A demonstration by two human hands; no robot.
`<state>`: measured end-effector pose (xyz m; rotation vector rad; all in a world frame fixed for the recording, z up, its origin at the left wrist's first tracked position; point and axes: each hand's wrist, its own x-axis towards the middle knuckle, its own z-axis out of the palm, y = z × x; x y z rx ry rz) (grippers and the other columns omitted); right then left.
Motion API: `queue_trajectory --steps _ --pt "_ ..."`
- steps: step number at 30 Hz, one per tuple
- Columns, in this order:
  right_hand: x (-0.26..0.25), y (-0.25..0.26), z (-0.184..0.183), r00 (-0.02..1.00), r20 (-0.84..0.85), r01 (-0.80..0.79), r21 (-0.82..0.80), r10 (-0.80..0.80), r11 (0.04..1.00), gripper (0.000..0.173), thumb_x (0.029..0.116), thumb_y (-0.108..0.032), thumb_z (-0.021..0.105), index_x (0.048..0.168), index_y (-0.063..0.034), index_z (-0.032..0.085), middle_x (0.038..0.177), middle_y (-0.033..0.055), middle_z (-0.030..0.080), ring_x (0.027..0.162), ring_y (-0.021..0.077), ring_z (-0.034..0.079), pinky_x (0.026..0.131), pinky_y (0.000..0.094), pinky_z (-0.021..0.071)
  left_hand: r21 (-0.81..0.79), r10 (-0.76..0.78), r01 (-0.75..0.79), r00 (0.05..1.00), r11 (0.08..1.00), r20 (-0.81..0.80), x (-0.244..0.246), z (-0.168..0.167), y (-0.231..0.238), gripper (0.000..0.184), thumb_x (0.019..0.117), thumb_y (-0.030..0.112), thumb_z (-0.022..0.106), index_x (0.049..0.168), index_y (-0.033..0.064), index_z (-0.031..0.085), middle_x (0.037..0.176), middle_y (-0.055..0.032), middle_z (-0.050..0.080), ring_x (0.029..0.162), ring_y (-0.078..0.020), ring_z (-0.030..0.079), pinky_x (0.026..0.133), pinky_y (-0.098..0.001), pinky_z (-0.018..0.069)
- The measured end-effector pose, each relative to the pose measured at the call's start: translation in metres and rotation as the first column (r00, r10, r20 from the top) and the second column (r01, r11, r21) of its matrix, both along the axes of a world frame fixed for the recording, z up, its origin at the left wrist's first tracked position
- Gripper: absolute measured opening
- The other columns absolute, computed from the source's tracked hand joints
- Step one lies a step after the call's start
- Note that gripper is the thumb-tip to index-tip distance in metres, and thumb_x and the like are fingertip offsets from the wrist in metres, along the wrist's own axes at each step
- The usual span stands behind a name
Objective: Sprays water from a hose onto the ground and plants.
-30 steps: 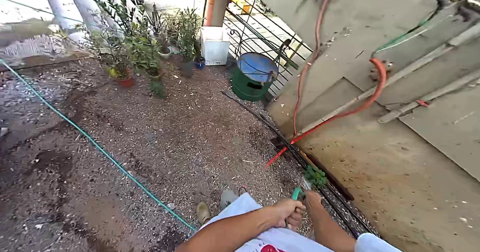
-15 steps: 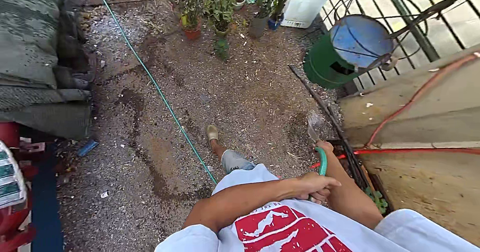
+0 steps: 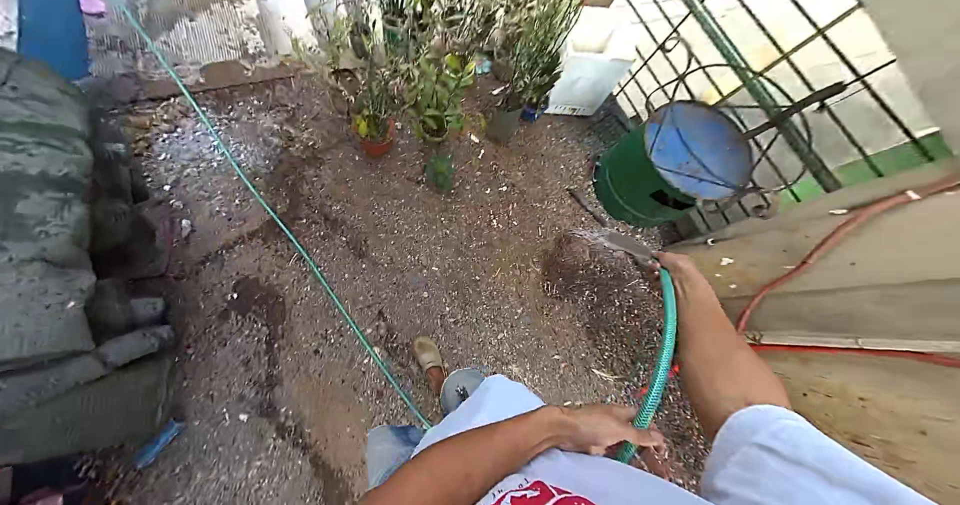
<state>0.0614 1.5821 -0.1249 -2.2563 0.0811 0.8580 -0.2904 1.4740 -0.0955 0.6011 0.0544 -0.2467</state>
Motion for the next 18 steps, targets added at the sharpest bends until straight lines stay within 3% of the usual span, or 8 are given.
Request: queue_trajectory --steps 2,4,5,8,13,15,16,18 --pt "-0.019 0.045 0.015 0.990 0.054 -0.126 -0.053 0.129 0.991 0.027 0.1103 -0.027 0.043 0.123 -0.0063 0.055 0.077 -0.0026 0.045 0.054 0.0039 0.040 0.051 0.0198 0.0389 0.016 0.076 -0.076 0.997 0.997 -0.008 -0.010 0.011 0.025 0.018 0.1111 0.021 0.042 0.106 0.0089 0.053 0.074 0.0028 0.056 0.059 -0.0057 0.054 0.057 -0.0207 0.0496" --pt "-0.048 0.093 0.018 0.968 0.070 -0.240 -0.040 0.242 0.970 0.033 0.1113 -0.029 0.042 0.133 -0.0075 0.053 0.081 -0.0006 0.049 0.056 0.0056 0.044 0.053 0.0226 0.0410 0.058 0.118 -0.115 0.992 0.992 -0.050 -0.022 0.024 0.052 0.028 0.1102 0.025 0.047 0.085 0.0136 0.051 0.056 0.0082 0.042 0.045 -0.0024 0.039 0.045 -0.0177 0.0368" --pt "-0.067 0.117 0.016 0.953 0.069 -0.294 -0.008 0.294 0.956 0.036 0.1116 -0.028 0.042 0.138 -0.0071 0.053 0.084 0.0020 0.053 0.058 0.0075 0.046 0.055 0.0249 0.0427 0.127 0.139 -0.129 0.987 0.984 -0.079 -0.031 0.028 0.066 0.031 0.1088 0.027 0.051 0.081 0.0128 0.052 0.052 0.0081 0.038 0.042 -0.0029 0.036 0.043 -0.0186 0.0340" --pt "-0.131 0.184 0.001 0.918 0.062 -0.396 0.064 0.392 0.916 0.036 0.1109 -0.028 0.045 0.140 -0.0080 0.052 0.086 0.0042 0.056 0.058 0.0088 0.049 0.054 0.0265 0.0454 0.297 0.197 -0.142 0.966 0.944 -0.166 -0.063 0.035 0.110 0.036 0.1069 0.031 0.056 0.076 0.0127 0.051 0.050 0.0074 0.040 0.040 -0.0035 0.037 0.043 -0.0204 0.0345" --pt "-0.225 0.251 -0.065 0.889 -0.034 -0.456 0.026 0.457 0.889 0.034 0.1096 -0.028 0.047 0.134 -0.0057 0.054 0.083 0.0046 0.056 0.056 0.0099 0.049 0.052 0.0272 0.0454 0.274 0.234 -0.187 0.961 0.943 -0.149 -0.147 0.022 0.201 0.038 0.1078 0.024 0.052 0.072 0.0150 0.047 0.048 0.0083 0.036 0.039 -0.0035 0.033 0.041 -0.0204 0.0310" --pt "-0.269 0.273 -0.077 0.901 -0.029 -0.433 -0.059 0.432 0.899 0.026 0.1082 -0.025 0.045 0.118 -0.0046 0.058 0.073 0.0000 0.052 0.051 0.0068 0.047 0.048 0.0236 0.0435 0.272 0.238 -0.196 0.962 0.942 -0.130 -0.189 0.018 0.244 0.038 0.1081 0.024 0.051 0.072 0.0153 0.047 0.048 0.0088 0.035 0.039 -0.0035 0.032 0.042 -0.0205 0.0309" --pt "-0.295 0.282 -0.076 0.905 0.000 -0.422 -0.126 0.425 0.898 0.026 0.1075 -0.025 0.046 0.113 -0.0037 0.059 0.074 0.0003 0.053 0.053 0.0068 0.048 0.050 0.0237 0.0444 0.260 0.244 -0.206 0.962 0.943 -0.122 -0.212 0.017 0.266 0.038 0.1081 0.023 0.051 0.071 0.0156 0.046 0.048 0.0089 0.034 0.039 -0.0035 0.032 0.042 -0.0204 0.0308" --pt "-0.344 0.299 -0.066 0.925 0.067 -0.356 -0.186 0.374 0.916 0.034 0.1080 -0.024 0.047 0.126 0.0013 0.059 0.097 0.0113 0.060 0.071 0.0148 0.057 0.067 0.0324 0.0514 0.232 0.251 -0.219 0.961 0.948 -0.117 -0.262 0.016 0.308 0.039 0.1078 0.022 0.051 0.070 0.0171 0.043 0.047 0.0090 0.034 0.038 -0.0034 0.030 0.040 -0.0201 0.0291"
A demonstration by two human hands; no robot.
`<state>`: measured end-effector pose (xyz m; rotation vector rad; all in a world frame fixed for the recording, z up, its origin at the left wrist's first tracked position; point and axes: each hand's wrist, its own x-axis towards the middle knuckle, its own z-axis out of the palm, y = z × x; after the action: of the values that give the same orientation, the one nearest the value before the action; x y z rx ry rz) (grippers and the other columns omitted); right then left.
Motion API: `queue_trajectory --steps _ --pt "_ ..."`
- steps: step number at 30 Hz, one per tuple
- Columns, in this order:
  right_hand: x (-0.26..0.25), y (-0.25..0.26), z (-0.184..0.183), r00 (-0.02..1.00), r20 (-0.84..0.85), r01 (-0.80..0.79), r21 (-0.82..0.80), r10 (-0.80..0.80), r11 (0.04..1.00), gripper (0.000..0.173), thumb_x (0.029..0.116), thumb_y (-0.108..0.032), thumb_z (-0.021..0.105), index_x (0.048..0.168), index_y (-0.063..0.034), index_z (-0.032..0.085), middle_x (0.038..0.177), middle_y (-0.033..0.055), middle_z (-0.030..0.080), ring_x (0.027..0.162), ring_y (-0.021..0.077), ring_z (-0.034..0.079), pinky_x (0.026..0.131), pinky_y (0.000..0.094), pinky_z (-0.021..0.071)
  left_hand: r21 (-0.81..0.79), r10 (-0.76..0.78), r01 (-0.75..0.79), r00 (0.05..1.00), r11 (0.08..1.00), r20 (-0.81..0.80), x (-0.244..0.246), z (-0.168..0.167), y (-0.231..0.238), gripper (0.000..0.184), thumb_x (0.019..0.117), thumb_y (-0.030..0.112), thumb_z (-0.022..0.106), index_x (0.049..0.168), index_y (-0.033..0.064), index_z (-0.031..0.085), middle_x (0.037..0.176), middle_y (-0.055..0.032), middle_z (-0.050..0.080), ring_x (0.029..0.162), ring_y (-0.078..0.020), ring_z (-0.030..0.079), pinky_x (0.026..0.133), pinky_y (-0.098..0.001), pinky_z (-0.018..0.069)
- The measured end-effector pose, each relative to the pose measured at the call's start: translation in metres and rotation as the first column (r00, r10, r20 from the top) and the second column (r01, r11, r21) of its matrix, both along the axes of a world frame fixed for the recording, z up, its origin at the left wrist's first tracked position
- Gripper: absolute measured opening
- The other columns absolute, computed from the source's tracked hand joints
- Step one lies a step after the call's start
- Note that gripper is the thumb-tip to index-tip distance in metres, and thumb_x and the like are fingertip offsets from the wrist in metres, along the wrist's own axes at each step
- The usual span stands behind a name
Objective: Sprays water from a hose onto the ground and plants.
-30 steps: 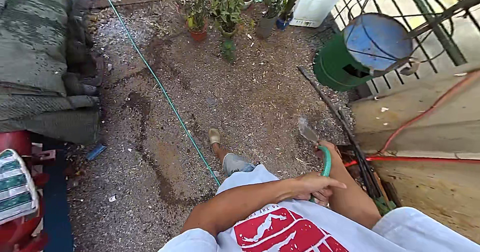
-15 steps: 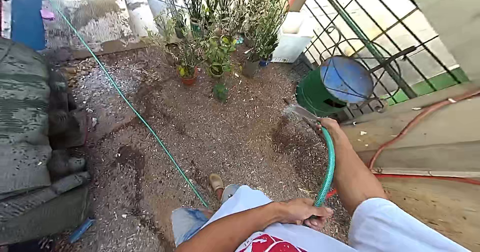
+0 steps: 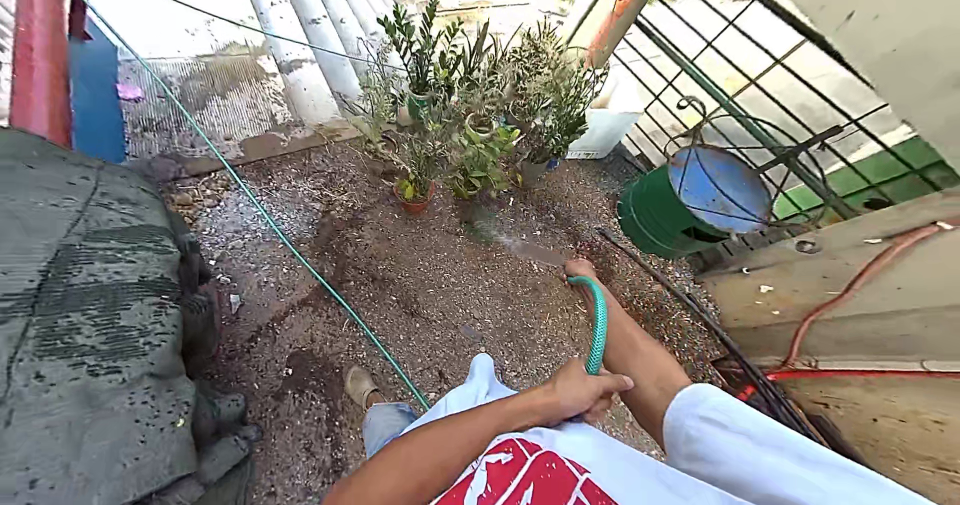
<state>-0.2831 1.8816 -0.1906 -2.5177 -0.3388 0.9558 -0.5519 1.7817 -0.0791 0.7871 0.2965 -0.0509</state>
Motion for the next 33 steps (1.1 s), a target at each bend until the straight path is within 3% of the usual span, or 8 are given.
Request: queue_trajectory --steps 1,3,7,11,19,24,27,33 --pt "-0.023 0.013 0.006 0.999 0.020 0.043 0.040 -0.044 0.998 0.037 0.1082 -0.024 0.047 0.133 0.0016 0.057 0.108 0.0163 0.062 0.080 0.0194 0.061 0.075 0.0372 0.0531 0.001 -0.007 0.007 1.000 1.000 0.007 -0.025 0.004 0.022 0.039 0.1083 0.023 0.050 0.070 0.0176 0.042 0.047 0.0090 0.033 0.038 -0.0033 0.030 0.040 -0.0199 0.0294" --pt "-0.070 0.048 0.023 0.998 0.018 0.053 0.115 -0.056 0.992 0.039 0.1094 -0.023 0.047 0.142 -0.0011 0.053 0.112 0.0176 0.064 0.084 0.0206 0.063 0.077 0.0377 0.0540 0.029 -0.019 0.018 0.999 0.999 0.033 -0.070 0.014 0.059 0.040 0.1083 0.023 0.050 0.069 0.0175 0.042 0.046 0.0090 0.034 0.037 -0.0031 0.030 0.040 -0.0197 0.0290" --pt "-0.159 0.118 0.042 0.993 -0.118 0.051 0.197 -0.028 0.979 0.030 0.1096 -0.020 0.047 0.134 -0.0037 0.052 0.083 0.0027 0.051 0.056 0.0074 0.047 0.051 0.0227 0.0431 0.125 -0.048 0.036 0.994 0.992 0.097 -0.129 0.034 0.117 0.038 0.1074 0.024 0.052 0.070 0.0157 0.046 0.048 0.0086 0.035 0.039 -0.0034 0.032 0.041 -0.0204 0.0290" --pt "-0.217 0.182 0.040 0.987 -0.155 0.084 0.199 -0.053 0.976 0.031 0.1094 -0.021 0.048 0.135 -0.0041 0.051 0.085 0.0044 0.051 0.057 0.0093 0.047 0.053 0.0243 0.0430 0.099 -0.013 0.001 0.992 0.995 0.127 -0.175 0.032 0.178 0.041 0.1077 0.023 0.051 0.068 0.0161 0.045 0.047 0.0088 0.034 0.038 -0.0036 0.031 0.041 -0.0207 0.0282" --pt "-0.282 0.302 -0.015 0.974 -0.206 0.136 0.190 -0.096 0.972 0.032 0.1092 -0.021 0.048 0.137 -0.0049 0.049 0.086 0.0043 0.050 0.056 0.0087 0.047 0.052 0.0242 0.0438 0.074 0.010 -0.014 0.999 0.997 0.048 -0.238 0.005 0.315 0.041 0.1078 0.023 0.051 0.068 0.0147 0.045 0.047 0.0076 0.034 0.038 -0.0044 0.031 0.040 -0.0211 0.0287" --pt "-0.305 0.401 -0.064 0.947 -0.262 0.234 0.176 -0.184 0.956 0.032 0.1102 -0.021 0.046 0.138 -0.0058 0.047 0.085 0.0044 0.050 0.055 0.0086 0.049 0.051 0.0234 0.0452 0.086 -0.006 0.006 1.000 0.996 -0.008 -0.264 -0.016 0.441 0.041 0.1076 0.025 0.052 0.069 0.0153 0.044 0.047 0.0076 0.034 0.038 -0.0047 0.031 0.040 -0.0215 0.0284" --pt "-0.308 0.461 -0.083 0.938 -0.239 0.297 0.182 -0.250 0.937 0.029 0.1099 -0.020 0.045 0.131 -0.0021 0.051 0.081 0.0039 0.050 0.055 0.0091 0.048 0.051 0.0250 0.0455 0.066 -0.041 0.044 0.998 0.997 -0.044 -0.277 -0.011 0.535 0.041 0.1077 0.026 0.053 0.069 0.0148 0.044 0.047 0.0071 0.034 0.038 -0.0052 0.031 0.040 -0.0211 0.0289" --pt "-0.329 0.547 -0.063 0.898 -0.265 0.405 0.187 -0.351 0.895 0.019 0.1089 -0.013 0.044 0.120 0.0002 0.053 0.079 0.0028 0.048 0.055 0.0073 0.046 0.050 0.0223 0.0436 0.055 -0.112 0.116 0.991 0.992 -0.072 -0.285 0.012 0.682 0.040 0.1074 0.027 0.054 0.071 0.0134 0.045 0.048 0.0067 0.033 0.039 -0.0048 0.029 0.040 -0.0207 0.0263"
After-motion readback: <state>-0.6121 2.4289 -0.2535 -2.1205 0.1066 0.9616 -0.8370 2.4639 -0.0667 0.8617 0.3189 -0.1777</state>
